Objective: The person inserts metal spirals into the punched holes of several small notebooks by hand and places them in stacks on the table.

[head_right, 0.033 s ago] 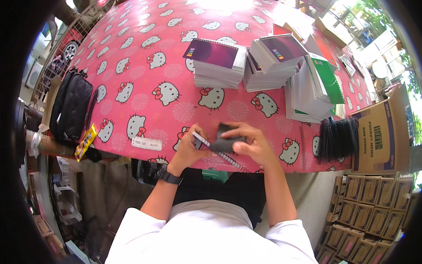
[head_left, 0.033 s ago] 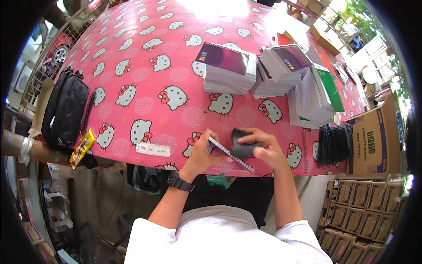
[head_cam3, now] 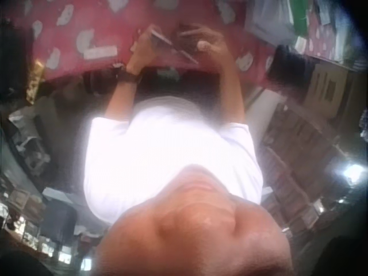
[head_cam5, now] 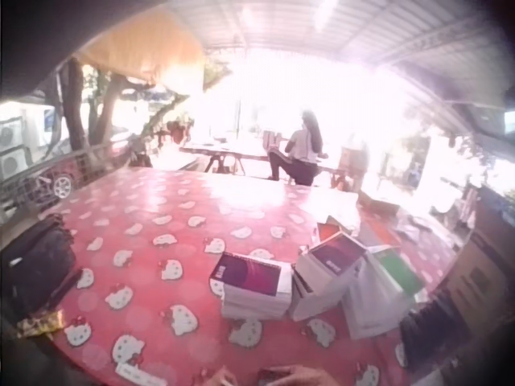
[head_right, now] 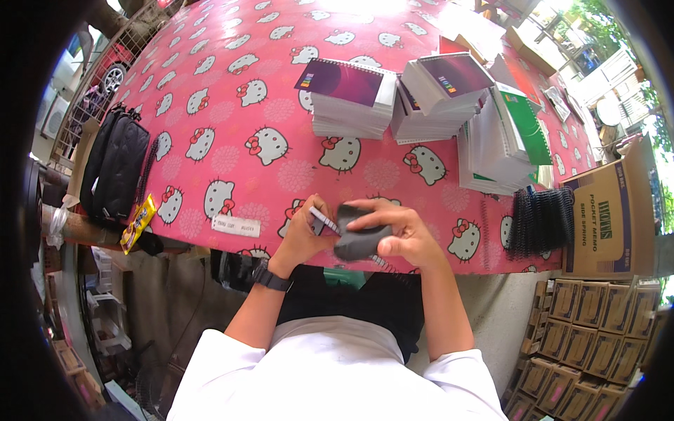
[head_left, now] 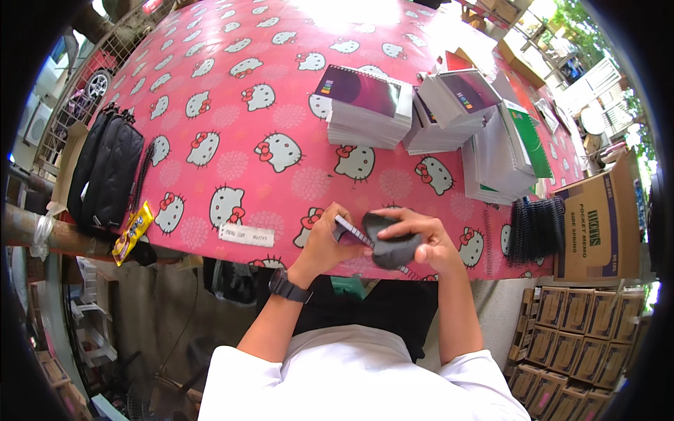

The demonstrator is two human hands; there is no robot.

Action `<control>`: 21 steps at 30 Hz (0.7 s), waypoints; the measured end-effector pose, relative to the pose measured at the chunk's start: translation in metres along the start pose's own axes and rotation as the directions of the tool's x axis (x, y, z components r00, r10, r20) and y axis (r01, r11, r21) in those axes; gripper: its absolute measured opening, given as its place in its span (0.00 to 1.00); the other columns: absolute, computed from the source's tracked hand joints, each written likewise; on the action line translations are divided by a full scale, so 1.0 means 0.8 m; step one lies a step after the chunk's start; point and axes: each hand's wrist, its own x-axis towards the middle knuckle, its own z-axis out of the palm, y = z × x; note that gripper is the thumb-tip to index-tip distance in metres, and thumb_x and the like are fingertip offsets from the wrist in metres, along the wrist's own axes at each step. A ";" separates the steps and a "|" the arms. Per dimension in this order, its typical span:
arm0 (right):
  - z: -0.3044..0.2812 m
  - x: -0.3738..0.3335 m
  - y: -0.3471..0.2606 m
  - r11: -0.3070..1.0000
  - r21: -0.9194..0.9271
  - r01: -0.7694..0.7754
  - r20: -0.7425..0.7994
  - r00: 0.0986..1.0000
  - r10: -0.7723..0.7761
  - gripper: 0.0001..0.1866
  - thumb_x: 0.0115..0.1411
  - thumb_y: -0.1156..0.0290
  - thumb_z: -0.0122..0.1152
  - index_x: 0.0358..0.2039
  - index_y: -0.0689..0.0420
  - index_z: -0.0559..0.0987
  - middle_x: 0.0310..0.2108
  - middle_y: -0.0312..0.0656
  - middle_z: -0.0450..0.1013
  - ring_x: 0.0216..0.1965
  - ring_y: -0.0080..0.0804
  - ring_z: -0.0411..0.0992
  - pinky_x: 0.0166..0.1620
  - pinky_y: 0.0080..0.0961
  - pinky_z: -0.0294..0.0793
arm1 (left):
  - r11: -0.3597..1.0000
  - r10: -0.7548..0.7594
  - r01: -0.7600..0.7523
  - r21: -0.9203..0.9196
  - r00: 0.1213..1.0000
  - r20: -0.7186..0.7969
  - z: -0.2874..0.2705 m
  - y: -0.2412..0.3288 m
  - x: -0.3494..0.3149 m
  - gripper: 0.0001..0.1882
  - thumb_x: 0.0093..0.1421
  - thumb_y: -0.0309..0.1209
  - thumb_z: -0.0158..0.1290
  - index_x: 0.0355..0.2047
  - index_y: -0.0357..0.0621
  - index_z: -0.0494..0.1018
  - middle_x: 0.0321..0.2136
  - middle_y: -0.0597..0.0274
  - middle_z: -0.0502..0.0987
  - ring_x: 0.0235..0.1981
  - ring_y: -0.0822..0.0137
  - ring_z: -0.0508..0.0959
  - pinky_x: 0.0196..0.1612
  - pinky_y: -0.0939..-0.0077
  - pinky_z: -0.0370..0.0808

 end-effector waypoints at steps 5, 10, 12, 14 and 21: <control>-0.007 0.007 0.012 0.888 -0.410 -0.209 -0.285 0.954 0.093 0.24 0.45 0.53 0.70 0.40 0.56 0.83 0.54 0.53 0.69 0.53 0.42 0.68 0.54 0.37 0.66 | 0.999 0.015 -0.015 0.043 1.000 0.012 0.001 0.005 -0.002 0.30 0.32 0.30 0.74 0.30 0.45 0.64 0.28 0.68 0.67 0.31 0.71 0.68 0.35 0.76 0.67; 0.003 0.012 0.025 0.822 -0.552 -0.139 -0.279 0.960 -0.025 0.27 0.43 0.55 0.72 0.44 0.55 0.81 0.55 0.52 0.68 0.55 0.47 0.66 0.57 0.39 0.64 | 0.995 0.016 -0.018 0.094 1.000 0.024 -0.003 0.017 -0.003 0.30 0.36 0.26 0.74 0.30 0.47 0.61 0.27 0.71 0.64 0.31 0.78 0.65 0.36 0.81 0.65; -0.024 0.000 0.024 0.647 -0.725 -0.237 -0.417 0.898 -0.138 0.29 0.43 0.55 0.72 0.46 0.54 0.80 0.55 0.52 0.68 0.56 0.48 0.64 0.58 0.40 0.62 | 0.997 0.062 -0.063 0.053 0.998 0.017 0.002 0.015 -0.004 0.29 0.36 0.26 0.73 0.30 0.47 0.62 0.27 0.71 0.64 0.30 0.78 0.65 0.34 0.81 0.66; -0.033 -0.013 0.013 0.423 -0.876 -0.232 -0.374 0.880 -0.292 0.28 0.46 0.58 0.71 0.48 0.54 0.78 0.55 0.49 0.67 0.57 0.48 0.62 0.59 0.41 0.61 | 0.998 0.023 -0.023 0.056 1.000 -0.010 0.010 0.021 -0.001 0.26 0.40 0.28 0.72 0.31 0.46 0.63 0.25 0.72 0.64 0.27 0.78 0.66 0.31 0.80 0.67; 0.053 -0.001 -0.022 0.796 -0.582 -0.169 -0.402 0.910 -0.101 0.20 0.53 0.67 0.67 0.47 0.57 0.77 0.42 0.44 0.75 0.46 0.40 0.72 0.49 0.35 0.72 | 0.971 0.147 -0.137 0.196 0.988 -0.040 0.025 0.083 0.010 0.09 0.54 0.22 0.60 0.34 0.38 0.71 0.26 0.66 0.73 0.28 0.79 0.72 0.31 0.83 0.70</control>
